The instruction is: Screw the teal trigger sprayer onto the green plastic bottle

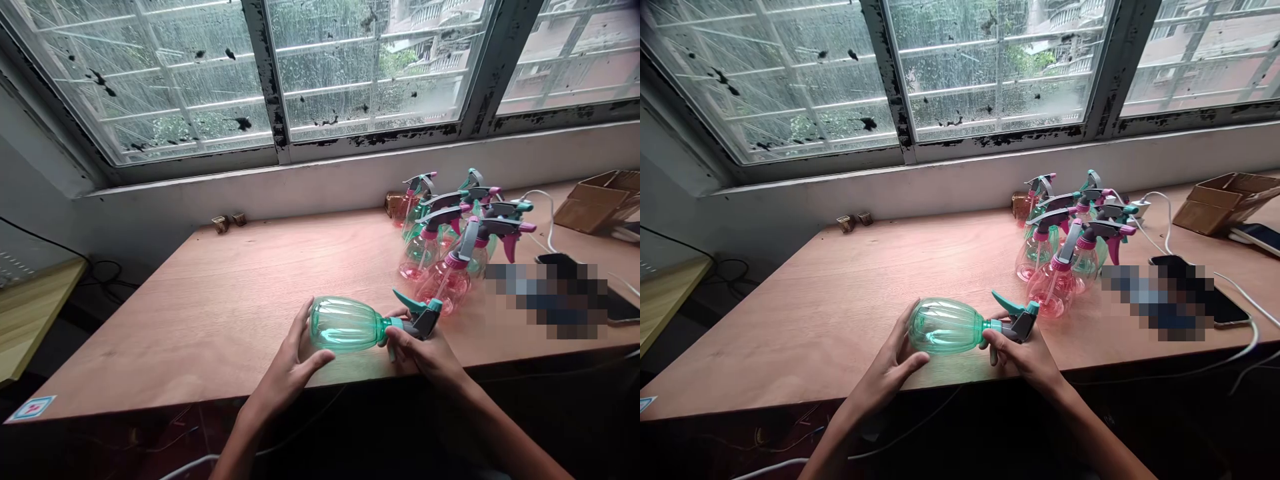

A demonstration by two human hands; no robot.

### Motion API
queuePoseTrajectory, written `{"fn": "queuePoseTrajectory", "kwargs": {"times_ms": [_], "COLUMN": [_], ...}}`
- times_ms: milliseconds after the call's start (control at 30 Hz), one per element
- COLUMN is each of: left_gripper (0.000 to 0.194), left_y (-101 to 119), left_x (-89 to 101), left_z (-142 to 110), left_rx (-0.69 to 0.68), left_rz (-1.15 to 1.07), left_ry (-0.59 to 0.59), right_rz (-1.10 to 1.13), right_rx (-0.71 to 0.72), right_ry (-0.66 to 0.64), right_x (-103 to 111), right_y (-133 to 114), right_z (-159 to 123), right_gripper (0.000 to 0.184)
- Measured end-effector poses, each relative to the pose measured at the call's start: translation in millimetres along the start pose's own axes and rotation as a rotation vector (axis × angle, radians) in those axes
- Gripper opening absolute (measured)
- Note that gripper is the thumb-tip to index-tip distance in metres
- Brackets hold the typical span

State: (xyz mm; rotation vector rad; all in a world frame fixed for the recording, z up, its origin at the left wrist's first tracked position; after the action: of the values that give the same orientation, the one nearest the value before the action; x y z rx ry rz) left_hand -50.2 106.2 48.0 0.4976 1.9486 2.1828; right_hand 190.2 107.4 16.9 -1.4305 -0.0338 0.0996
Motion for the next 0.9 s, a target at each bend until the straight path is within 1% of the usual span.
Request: {"fn": "queuePoseTrajectory", "kwargs": {"times_ms": [67, 100, 200, 267, 333, 467, 567, 633, 733, 900], "left_gripper": [0.072, 0.068, 0.068, 0.068, 0.066, 0.06, 0.052, 0.053, 0.055, 0.039], "left_y": [2.1, 3.7, 8.0, 8.3, 6.5, 4.4, 8.2, 9.2, 7.5, 4.0], "left_x": [0.9, 0.7, -0.1, 0.7, 0.9, 1.5, 2.8, 2.2, 2.3, 6.0], "left_z": [1.2, 1.8, 2.4, 1.6, 0.7, 0.5, 2.0, 2.8, 2.2, -0.3], "left_rx": [-0.016, -0.037, -0.121, -0.154, -0.145, -0.08, -0.108, -0.131, -0.143, -0.053], "left_rz": [0.022, 0.061, 0.17, 0.168, 0.117, -0.006, 0.033, 0.063, 0.031, -0.095], "left_ry": [0.001, -0.004, 0.003, 0.034, 0.039, 0.028, 0.036, 0.02, 0.009, 0.049], "right_rz": [-0.003, -0.001, 0.029, 0.035, 0.019, -0.015, -0.027, -0.008, 0.039, 0.027], "right_rx": [-0.001, 0.0, -0.006, -0.023, -0.034, -0.023, -0.035, -0.035, -0.017, -0.001], "right_ry": [-0.005, 0.002, 0.008, -0.003, -0.005, -0.011, -0.024, -0.018, -0.004, 0.003], "right_x": [-0.3, 0.2, 0.5, -0.7, -1.5, -1.6, -0.6, 0.9, 2.3, 2.0], "right_y": [-0.6, -1.3, -3.1, -3.4, -3.3, -1.2, 3.0, 4.1, 2.7, 0.6], "right_z": [-0.2, -0.1, 1.6, 3.2, 4.0, 2.2, 0.7, 1.1, 2.7, 2.7], "right_gripper": [0.031, 0.031, 0.032, 0.033, 0.033, 0.032, 0.033, 0.033, 0.03, 0.029]}}
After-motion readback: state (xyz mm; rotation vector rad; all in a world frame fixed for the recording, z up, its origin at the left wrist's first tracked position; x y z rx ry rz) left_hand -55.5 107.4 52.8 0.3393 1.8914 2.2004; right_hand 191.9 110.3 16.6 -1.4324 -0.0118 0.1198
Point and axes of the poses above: each hand's wrist, its own z-axis towards the middle knuckle, its own x-axis out of the back of the hand, y = z × x, the point moved 6 cm from there along z, towards the middle knuckle, and after that the axes turned 10 degrees about -z, right-handed, at the moved point
